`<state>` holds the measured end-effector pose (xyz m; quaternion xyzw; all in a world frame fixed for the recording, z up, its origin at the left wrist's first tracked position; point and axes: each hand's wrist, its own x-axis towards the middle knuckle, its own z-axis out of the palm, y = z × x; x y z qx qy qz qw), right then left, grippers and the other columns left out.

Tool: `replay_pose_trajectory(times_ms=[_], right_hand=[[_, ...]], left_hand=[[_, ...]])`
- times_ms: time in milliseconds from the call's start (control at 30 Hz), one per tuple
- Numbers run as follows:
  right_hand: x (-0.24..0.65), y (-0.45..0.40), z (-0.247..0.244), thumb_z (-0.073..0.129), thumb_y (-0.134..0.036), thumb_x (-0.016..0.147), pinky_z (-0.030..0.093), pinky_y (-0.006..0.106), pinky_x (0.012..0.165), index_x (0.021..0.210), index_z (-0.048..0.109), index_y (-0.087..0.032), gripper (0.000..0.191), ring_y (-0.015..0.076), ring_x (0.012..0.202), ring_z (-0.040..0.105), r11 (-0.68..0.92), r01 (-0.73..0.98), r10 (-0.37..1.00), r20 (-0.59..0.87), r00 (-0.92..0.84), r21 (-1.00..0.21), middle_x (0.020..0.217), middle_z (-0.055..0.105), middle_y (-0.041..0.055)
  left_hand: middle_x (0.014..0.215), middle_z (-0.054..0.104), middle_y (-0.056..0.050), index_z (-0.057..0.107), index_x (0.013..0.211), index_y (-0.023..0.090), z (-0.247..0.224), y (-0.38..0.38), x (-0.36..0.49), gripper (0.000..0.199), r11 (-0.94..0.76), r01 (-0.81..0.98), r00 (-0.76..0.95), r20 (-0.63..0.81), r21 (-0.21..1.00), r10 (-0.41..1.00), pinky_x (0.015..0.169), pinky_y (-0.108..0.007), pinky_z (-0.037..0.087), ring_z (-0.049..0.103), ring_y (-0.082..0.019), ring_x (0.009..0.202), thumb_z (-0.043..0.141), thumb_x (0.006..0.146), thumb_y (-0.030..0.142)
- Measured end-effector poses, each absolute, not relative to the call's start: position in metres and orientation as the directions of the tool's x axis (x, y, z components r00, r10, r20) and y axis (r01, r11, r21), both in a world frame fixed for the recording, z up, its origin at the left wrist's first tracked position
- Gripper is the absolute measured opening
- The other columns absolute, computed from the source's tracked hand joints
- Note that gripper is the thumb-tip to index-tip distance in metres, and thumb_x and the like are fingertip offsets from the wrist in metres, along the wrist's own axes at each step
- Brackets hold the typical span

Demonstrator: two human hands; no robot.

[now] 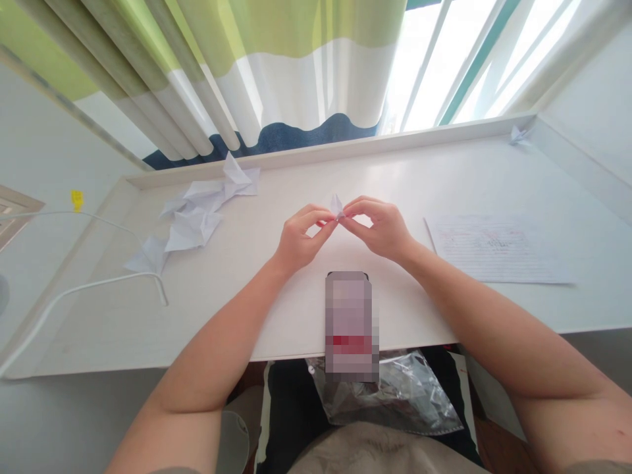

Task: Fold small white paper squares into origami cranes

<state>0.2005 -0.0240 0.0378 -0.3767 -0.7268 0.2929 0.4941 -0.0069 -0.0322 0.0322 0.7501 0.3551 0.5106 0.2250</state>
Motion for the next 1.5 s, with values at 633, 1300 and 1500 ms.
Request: replay_pose_trajectory(times_ms=[633,1300,1500], right_hand=[[0.192,-0.019,0.033,0.097,-0.046,0.076,0.062,0.040,0.077,0.081,0.074,-0.023,0.033,0.0190,0.078,0.072,0.279,-0.118,0.953,0.290,-0.092,-0.953,0.081,0.078,0.0023],[0.190,-0.021,0.032,0.097,-0.053,0.076,0.064,0.042,0.080,0.099,0.077,-0.024,0.041,0.0194,0.080,0.074,0.267,-0.131,0.954,0.281,-0.107,-0.955,0.085,0.079,0.0020],[0.191,-0.021,0.033,0.095,-0.054,0.079,0.063,0.043,0.083,0.099,0.079,-0.024,0.040,0.0201,0.082,0.074,0.236,-0.141,0.947,0.260,-0.188,-0.961,0.085,0.078,0.0026]], left_hand=[[0.102,0.081,-0.005,0.078,0.096,0.020,0.028,-0.033,0.009,0.037,-0.244,-0.114,0.035,0.249,0.963,0.968,0.091,-0.036,0.063,0.077,-0.019,0.096,0.097,0.079,0.046],[0.089,0.078,-0.001,0.078,0.100,0.021,0.030,-0.032,0.010,0.043,-0.146,-0.263,0.044,0.163,0.954,0.986,0.086,-0.033,0.060,0.072,-0.014,0.083,0.102,0.071,0.039],[0.092,0.081,-0.004,0.080,0.095,0.019,0.031,-0.034,0.010,0.040,-0.115,-0.237,0.084,0.138,0.965,0.987,0.088,-0.035,0.060,0.072,-0.015,0.084,0.102,0.072,0.044]])
